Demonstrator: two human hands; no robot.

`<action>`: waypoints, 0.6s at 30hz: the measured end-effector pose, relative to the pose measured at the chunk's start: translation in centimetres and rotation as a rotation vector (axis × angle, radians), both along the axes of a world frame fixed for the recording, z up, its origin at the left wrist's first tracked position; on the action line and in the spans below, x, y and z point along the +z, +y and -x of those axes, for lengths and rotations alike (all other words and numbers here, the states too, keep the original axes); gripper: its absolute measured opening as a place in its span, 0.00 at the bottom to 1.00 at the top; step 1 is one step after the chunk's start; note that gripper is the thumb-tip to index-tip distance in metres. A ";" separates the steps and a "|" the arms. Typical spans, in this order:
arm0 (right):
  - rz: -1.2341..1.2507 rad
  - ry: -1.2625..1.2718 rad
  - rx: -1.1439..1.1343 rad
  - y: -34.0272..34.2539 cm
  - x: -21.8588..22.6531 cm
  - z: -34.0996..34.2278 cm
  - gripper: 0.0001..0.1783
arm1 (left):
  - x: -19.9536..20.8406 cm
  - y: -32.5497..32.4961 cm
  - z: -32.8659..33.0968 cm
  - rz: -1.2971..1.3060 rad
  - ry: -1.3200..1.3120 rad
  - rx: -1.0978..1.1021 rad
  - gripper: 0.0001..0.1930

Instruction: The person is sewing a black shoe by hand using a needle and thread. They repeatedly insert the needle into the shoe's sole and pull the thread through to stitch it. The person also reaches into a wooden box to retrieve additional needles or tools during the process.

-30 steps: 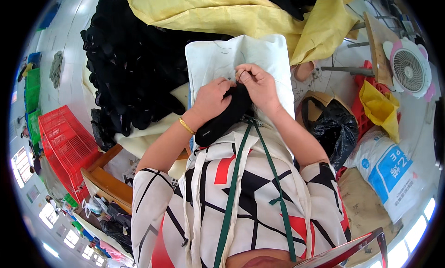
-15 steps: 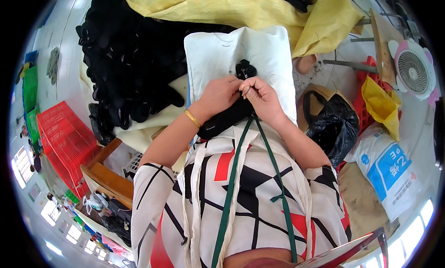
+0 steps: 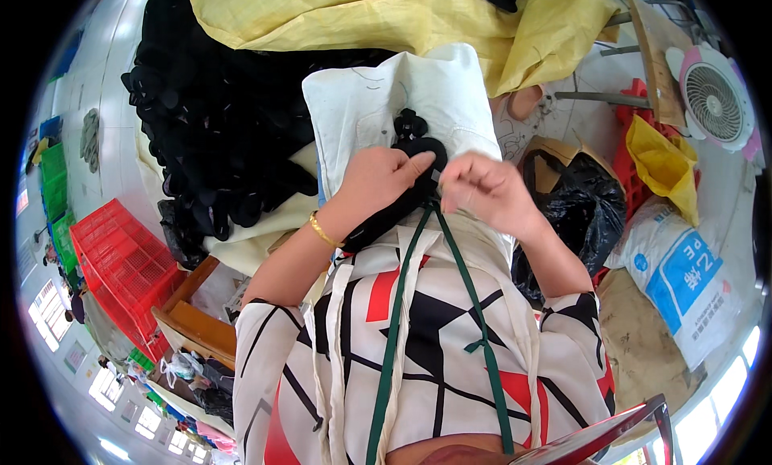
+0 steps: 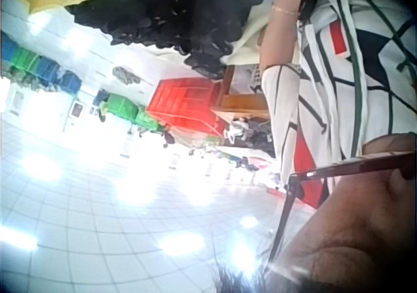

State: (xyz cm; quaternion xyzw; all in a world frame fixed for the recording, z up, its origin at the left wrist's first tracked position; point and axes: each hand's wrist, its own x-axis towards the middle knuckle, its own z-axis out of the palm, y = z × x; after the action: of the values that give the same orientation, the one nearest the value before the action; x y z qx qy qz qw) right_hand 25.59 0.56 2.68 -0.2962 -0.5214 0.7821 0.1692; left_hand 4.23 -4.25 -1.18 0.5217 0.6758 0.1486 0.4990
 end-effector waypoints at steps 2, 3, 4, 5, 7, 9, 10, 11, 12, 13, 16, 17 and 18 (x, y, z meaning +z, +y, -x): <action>-0.008 0.020 0.261 0.2 1.4 0.2 0.02 | -0.9 -0.4 0.0 -0.029 0.051 -0.023 0.18; 0.033 -0.004 0.269 0.1 1.0 0.2 0.01 | -1.2 -0.4 -0.1 -0.044 0.071 -0.045 0.18; 0.076 -0.028 0.277 0.0 0.0 0.2 0.01 | -0.8 -0.3 0.1 0.028 0.015 -0.025 0.16; 0.118 -0.052 0.286 0.1 -0.7 0.3 0.01 | -0.9 -0.5 0.3 0.041 -0.014 -0.020 0.14; -0.416 -0.258 0.202 0.7 -2.0 1.0 0.03 | -1.2 -0.9 0.7 0.066 -0.063 0.006 0.12; -0.891 -0.347 0.119 1.2 -3.9 1.6 0.05 | -1.2 -1.3 0.9 0.064 -0.082 0.048 0.11; -0.911 -0.385 0.108 1.2 -4.6 2.0 0.06 | -1.2 -1.4 0.9 0.063 -0.091 0.068 0.11; -0.944 -0.401 0.121 1.2 -5.0 2.3 0.05 | -1.0 -1.5 0.9 0.057 -0.082 0.071 0.11; -0.979 -0.415 0.140 1.2 -5.4 2.6 0.04 | -0.7 -1.6 0.9 0.050 -0.072 0.080 0.11; -1.014 -0.429 0.158 1.3 -5.6 2.8 0.04 | -0.4 -1.6 1.0 0.044 -0.062 0.088 0.11; -1.081 -0.431 0.173 1.4 -6.0 3.3 0.03 | 0.2 -1.4 1.2 0.047 -0.072 0.033 0.10; -1.088 -0.425 0.179 1.5 -6.0 3.3 0.04 | -0.3 -1.5 1.4 -0.005 -0.101 0.049 0.10; -1.098 -0.414 0.190 1.6 -6.0 3.4 0.04 | -1.1 -1.9 1.6 -0.058 -0.128 0.071 0.09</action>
State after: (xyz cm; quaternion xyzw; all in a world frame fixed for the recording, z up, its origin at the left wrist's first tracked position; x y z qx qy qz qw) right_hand 22.18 2.12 -3.29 -0.2639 -0.8961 0.3356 0.1217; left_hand 2.63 -6.18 -2.26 0.5012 0.6558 0.2187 0.5205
